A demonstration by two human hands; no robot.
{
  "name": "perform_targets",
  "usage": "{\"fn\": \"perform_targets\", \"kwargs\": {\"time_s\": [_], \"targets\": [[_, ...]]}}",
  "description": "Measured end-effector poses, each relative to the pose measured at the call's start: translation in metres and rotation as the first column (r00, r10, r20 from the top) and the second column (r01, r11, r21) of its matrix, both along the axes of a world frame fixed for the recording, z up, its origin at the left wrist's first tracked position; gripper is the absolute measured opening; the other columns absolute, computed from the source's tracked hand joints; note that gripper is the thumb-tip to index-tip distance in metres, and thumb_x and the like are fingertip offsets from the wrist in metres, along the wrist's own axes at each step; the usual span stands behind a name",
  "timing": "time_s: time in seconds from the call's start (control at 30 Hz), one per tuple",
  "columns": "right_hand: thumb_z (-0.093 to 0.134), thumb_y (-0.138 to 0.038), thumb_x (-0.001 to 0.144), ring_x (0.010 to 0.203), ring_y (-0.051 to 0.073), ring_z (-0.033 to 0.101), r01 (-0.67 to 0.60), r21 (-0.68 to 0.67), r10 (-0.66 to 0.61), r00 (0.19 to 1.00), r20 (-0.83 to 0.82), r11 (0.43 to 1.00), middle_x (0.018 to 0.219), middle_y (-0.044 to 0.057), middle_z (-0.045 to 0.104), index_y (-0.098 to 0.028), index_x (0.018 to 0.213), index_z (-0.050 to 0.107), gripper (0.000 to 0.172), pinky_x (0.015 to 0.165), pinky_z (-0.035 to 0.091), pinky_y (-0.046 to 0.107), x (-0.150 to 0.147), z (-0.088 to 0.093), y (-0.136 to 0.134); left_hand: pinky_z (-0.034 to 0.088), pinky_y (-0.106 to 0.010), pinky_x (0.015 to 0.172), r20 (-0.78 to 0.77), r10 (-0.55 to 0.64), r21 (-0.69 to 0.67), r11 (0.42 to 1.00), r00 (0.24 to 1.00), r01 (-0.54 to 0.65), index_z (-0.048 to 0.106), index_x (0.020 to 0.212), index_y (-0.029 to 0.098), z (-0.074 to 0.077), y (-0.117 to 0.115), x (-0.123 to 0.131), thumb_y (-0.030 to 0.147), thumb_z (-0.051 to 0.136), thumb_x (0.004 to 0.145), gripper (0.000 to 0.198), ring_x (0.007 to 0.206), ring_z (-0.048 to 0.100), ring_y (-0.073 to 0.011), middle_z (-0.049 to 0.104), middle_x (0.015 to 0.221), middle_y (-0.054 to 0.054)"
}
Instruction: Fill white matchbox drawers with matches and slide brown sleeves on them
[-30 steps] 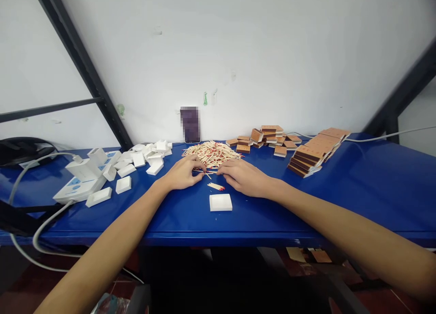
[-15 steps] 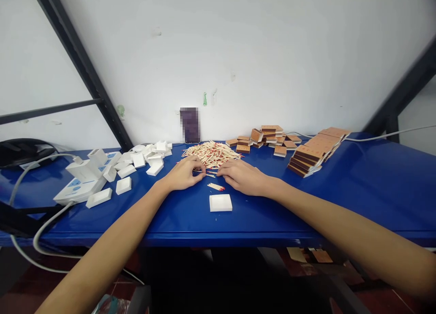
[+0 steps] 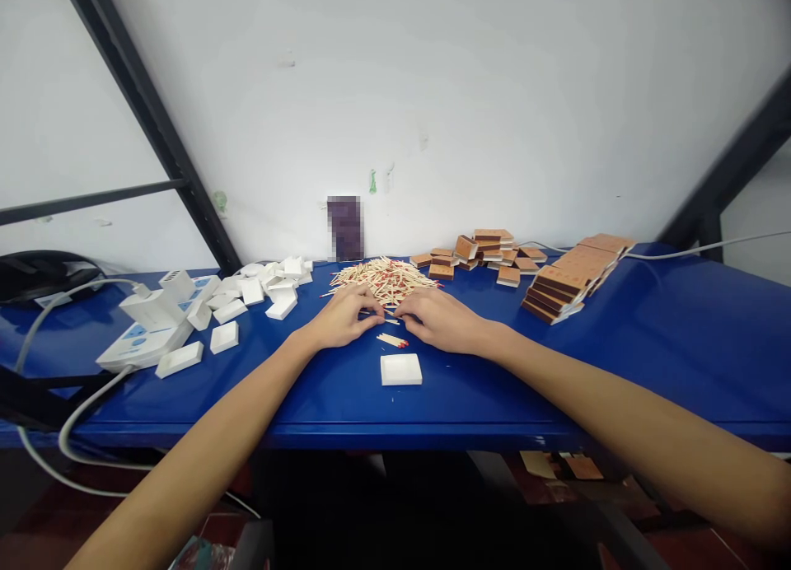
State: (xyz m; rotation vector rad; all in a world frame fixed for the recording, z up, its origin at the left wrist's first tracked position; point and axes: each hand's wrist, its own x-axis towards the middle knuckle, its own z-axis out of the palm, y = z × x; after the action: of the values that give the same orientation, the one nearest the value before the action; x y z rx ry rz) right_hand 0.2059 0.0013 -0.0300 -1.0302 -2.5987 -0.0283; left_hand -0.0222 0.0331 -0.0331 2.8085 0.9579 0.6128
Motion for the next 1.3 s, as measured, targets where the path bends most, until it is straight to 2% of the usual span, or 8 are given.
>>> {"fn": "perform_targets", "kwargs": {"time_s": [0.17, 0.3, 0.4, 0.5, 0.73, 0.97, 1.1, 1.3], "targets": [[0.047, -0.015, 0.093, 0.088, 0.022, 0.062, 0.014, 0.021, -0.014, 1.000, -0.009, 1.000, 0.095, 0.010, 0.070, -0.015, 0.105, 0.065, 0.021, 0.076, 0.042, 0.032, -0.002, 0.001, -0.003, 0.041, -0.036, 0.086, -0.020, 0.007, 0.047, 0.999, 1.000, -0.006, 0.072, 0.096, 0.021, 0.004, -0.005, 0.006, 0.033, 0.053, 0.095, 0.022, 0.094, 0.055, -0.0213, 0.061, 0.094, -0.005], [0.044, -0.010, 0.093, 0.096, 0.023, 0.062, -0.093, 0.045, 0.093, 0.996, 0.015, 0.995, 0.102, 0.009, 0.071, -0.016, 0.112, 0.067, 0.030, 0.086, 0.044, 0.036, 0.001, 0.000, -0.001, 0.038, -0.038, 0.088, -0.044, 0.098, 0.128, 0.988, 0.994, -0.092, 0.069, 0.105, 0.021, 0.011, -0.008, -0.003, 0.027, 0.042, 0.099, 0.028, 0.099, 0.054, -0.0229, 0.062, 0.098, -0.006], [0.044, -0.007, 0.092, 0.103, 0.024, 0.062, -0.134, 0.024, 0.133, 0.991, 0.030, 0.991, 0.109, 0.009, 0.071, -0.018, 0.113, 0.069, 0.035, 0.092, 0.044, 0.040, 0.002, 0.001, 0.001, 0.037, -0.039, 0.085, -0.096, 0.180, 0.189, 0.969, 0.979, -0.160, 0.070, 0.098, 0.021, 0.014, -0.007, -0.012, 0.028, 0.049, 0.094, 0.023, 0.099, 0.054, -0.0250, 0.061, 0.098, -0.007], [0.045, -0.006, 0.091, 0.105, 0.025, 0.062, -0.129, 0.004, 0.129, 0.990, 0.049, 0.992, 0.112, 0.010, 0.071, -0.018, 0.113, 0.071, 0.036, 0.093, 0.045, 0.043, 0.002, 0.000, 0.001, 0.036, -0.039, 0.083, -0.162, 0.197, 0.186, 0.968, 0.967, -0.166, 0.071, 0.091, 0.020, 0.015, -0.006, -0.015, 0.026, 0.054, 0.089, 0.018, 0.097, 0.054, -0.0255, 0.062, 0.094, -0.007], [0.048, -0.007, 0.090, 0.102, 0.024, 0.062, -0.095, -0.001, 0.095, 0.992, 0.086, 0.995, 0.108, 0.011, 0.070, -0.017, 0.109, 0.073, 0.033, 0.090, 0.045, 0.040, 0.004, -0.002, 0.002, 0.037, -0.038, 0.082, -0.208, 0.168, 0.159, 0.978, 0.964, -0.136, 0.069, 0.086, 0.020, 0.015, -0.007, -0.012, 0.024, 0.054, 0.087, 0.016, 0.095, 0.055, -0.0245, 0.062, 0.091, -0.006], [0.050, -0.006, 0.090, 0.095, 0.022, 0.061, -0.093, -0.001, 0.093, 0.993, 0.070, 0.996, 0.101, 0.009, 0.069, -0.019, 0.107, 0.073, 0.032, 0.083, 0.042, 0.035, 0.010, -0.003, 0.005, 0.042, -0.038, 0.087, -0.168, 0.061, 0.093, 0.995, 0.984, -0.046, 0.070, 0.088, 0.020, 0.016, -0.011, -0.007, 0.021, 0.054, 0.087, 0.016, 0.090, 0.059, -0.0220, 0.066, 0.090, -0.005], [0.050, -0.010, 0.093, 0.095, 0.023, 0.059, -0.095, -0.020, 0.096, 0.993, 0.074, 0.995, 0.100, 0.009, 0.068, -0.018, 0.106, 0.072, 0.027, 0.083, 0.041, 0.036, 0.010, 0.001, 0.004, 0.044, -0.035, 0.084, -0.123, 0.011, 0.062, 0.998, 0.992, -0.004, 0.070, 0.087, 0.019, 0.014, -0.012, -0.003, 0.018, 0.054, 0.086, 0.016, 0.083, 0.061, -0.0191, 0.070, 0.086, -0.003], [0.049, -0.021, 0.096, 0.096, 0.025, 0.054, -0.108, 0.003, 0.108, 0.993, 0.055, 0.994, 0.101, 0.012, 0.064, -0.018, 0.100, 0.072, 0.023, 0.087, 0.040, 0.040, 0.010, 0.003, 0.003, 0.046, -0.036, 0.085, -0.093, 0.032, 0.105, 0.994, 0.995, -0.022, 0.070, 0.092, 0.020, 0.012, -0.012, -0.004, 0.020, 0.054, 0.087, 0.016, 0.092, 0.061, -0.0212, 0.068, 0.092, -0.005]]}}
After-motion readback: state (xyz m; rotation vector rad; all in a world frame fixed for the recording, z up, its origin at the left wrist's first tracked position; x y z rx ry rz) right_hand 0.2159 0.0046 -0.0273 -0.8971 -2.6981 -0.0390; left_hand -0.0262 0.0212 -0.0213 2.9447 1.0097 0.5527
